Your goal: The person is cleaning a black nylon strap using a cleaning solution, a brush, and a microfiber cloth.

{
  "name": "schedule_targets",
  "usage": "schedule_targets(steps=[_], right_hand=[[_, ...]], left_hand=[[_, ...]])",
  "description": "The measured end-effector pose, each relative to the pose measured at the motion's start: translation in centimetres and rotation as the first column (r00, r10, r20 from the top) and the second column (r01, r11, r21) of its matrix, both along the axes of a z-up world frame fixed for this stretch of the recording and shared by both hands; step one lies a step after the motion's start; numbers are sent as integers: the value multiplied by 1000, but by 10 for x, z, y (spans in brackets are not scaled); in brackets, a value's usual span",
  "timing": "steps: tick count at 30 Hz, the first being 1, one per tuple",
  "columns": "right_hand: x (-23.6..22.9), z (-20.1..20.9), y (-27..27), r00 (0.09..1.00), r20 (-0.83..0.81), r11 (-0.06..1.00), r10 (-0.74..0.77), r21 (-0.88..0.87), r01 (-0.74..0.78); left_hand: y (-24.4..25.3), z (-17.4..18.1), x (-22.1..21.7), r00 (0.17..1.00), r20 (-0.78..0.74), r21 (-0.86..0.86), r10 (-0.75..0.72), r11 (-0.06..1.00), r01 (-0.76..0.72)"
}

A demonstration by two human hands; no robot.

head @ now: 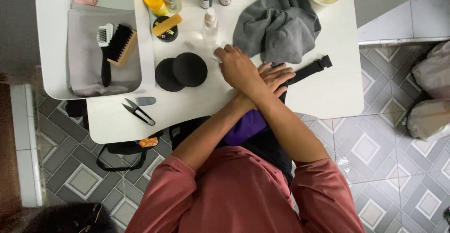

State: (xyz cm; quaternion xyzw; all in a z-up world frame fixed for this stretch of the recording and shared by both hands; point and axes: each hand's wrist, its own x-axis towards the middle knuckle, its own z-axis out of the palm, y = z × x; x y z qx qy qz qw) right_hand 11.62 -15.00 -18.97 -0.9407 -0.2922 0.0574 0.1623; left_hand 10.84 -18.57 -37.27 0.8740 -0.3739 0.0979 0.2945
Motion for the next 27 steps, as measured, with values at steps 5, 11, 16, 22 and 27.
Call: schedule_targets(steps=[5,11,16,22,27], right_hand=[[-16,16,-33,1000,0,992,-20,123,20],[-49,73,-118,972,-46,904,-229,360,229],[-37,88,-200,868,60,800,-492,425,424],[41,87,-247,838,283,877,-467,266,400],[109,52,-249,787,190,810,-586,119,574]], left_hand=[[23,68,-21,987,-65,85,146,986,-140],[44,151,-35,989,-133,62,63,997,-55],[44,153,-32,978,-204,3,-49,999,50],[45,169,-34,956,-287,-36,-63,998,55],[43,165,-37,979,-206,24,7,1000,-2]])
